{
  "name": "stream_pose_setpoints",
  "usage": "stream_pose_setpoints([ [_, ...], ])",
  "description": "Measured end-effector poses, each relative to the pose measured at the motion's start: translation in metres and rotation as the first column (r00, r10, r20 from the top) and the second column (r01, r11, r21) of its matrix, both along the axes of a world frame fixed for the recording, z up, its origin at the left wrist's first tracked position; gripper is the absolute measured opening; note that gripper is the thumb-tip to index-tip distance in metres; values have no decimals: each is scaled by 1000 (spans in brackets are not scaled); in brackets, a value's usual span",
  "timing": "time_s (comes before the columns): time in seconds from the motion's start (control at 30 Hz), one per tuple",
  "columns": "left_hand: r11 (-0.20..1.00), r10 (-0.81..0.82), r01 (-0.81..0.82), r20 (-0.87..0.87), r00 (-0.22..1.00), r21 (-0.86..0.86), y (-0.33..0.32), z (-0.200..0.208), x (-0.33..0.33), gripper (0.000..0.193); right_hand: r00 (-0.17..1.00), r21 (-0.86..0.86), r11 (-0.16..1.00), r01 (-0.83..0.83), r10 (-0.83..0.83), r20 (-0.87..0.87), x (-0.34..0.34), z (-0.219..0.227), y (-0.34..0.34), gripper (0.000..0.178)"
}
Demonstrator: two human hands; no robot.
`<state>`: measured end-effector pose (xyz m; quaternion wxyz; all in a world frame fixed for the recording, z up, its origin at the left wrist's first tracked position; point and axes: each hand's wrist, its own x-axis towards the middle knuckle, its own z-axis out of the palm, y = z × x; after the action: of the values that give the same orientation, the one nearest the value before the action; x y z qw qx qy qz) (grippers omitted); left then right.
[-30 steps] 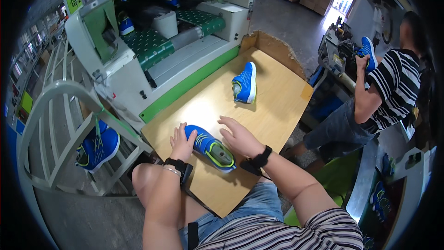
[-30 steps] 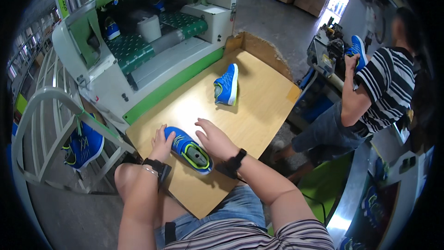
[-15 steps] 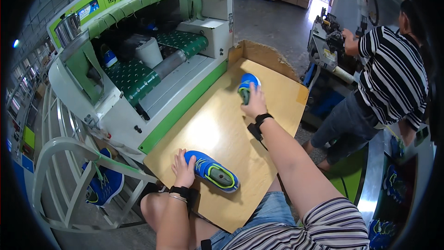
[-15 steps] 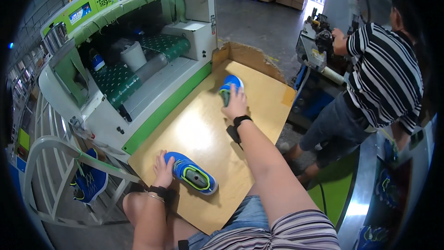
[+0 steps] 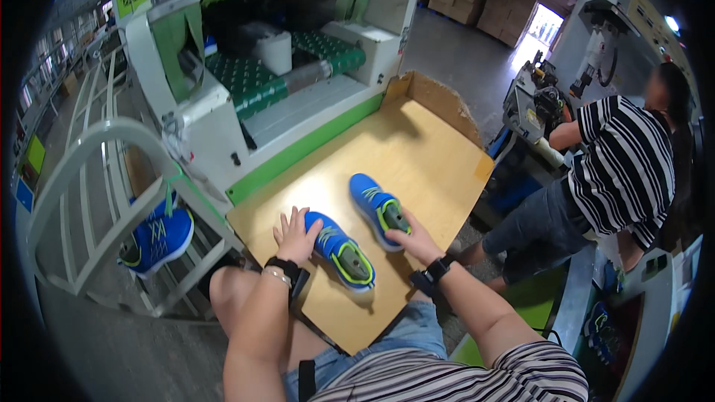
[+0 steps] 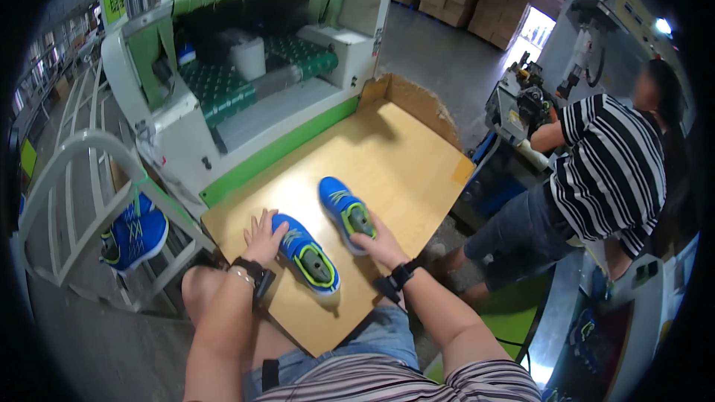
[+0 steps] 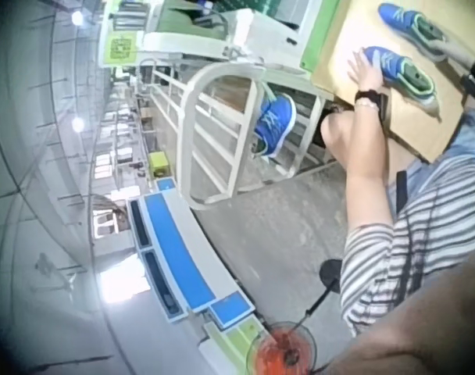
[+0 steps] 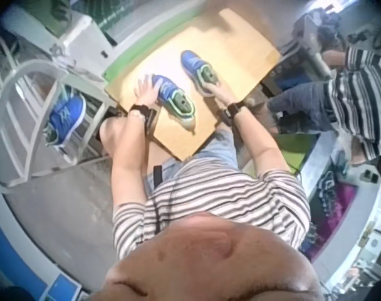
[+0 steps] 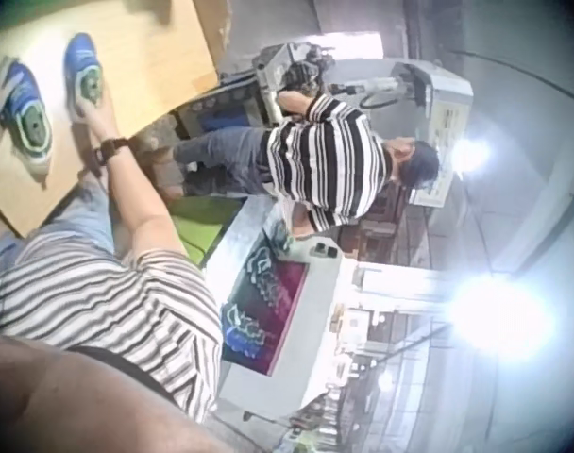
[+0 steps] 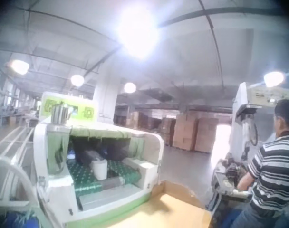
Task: The recorder is seen assembling blue shoes by taking them from a conveyor belt, inspecting them, and placing them on a workstation.
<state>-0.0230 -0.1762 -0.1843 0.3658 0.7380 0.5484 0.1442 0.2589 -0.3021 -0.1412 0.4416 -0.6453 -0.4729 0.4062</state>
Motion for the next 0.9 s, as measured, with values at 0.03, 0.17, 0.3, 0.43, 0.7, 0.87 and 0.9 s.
stream_pose_setpoints([
  [0.03, 1000, -6, 6, -19, 1000, 6, -2, 0, -1, 72, 996, 0, 997, -77, 77, -52, -24, 3, -16, 88],
  [0.17, 998, -48, 49, -27, 998, 30, -8, 1, 5, 70, 959, 122, 993, -2, -32, 282, -61, -17, -49, 81],
  [0.3, 998, -24, 25, -20, 1000, 51, -12, 5, 5, 68, 998, 107, 992, 64, -62, -21, -58, -19, -45, 75],
  [0.43, 998, -41, 43, -56, 998, 42, -7, 4, -2, 71, 998, 146, 987, 66, -64, -22, -61, -30, -42, 74],
  [0.7, 996, -10, 14, -48, 999, 84, -15, 11, 0, 71, 995, 154, 986, 65, -52, -89, -62, -27, -46, 72],
  [0.87, 996, -9, 13, -50, 999, 83, -16, 12, 1, 70, 994, 158, 985, 66, -51, -99, -60, -26, -46, 70],
  [0.9, 997, -10, 14, -51, 999, 80, -16, 13, 1, 70, 993, 150, 986, 70, -54, -108, -60, -26, -46, 70],
])
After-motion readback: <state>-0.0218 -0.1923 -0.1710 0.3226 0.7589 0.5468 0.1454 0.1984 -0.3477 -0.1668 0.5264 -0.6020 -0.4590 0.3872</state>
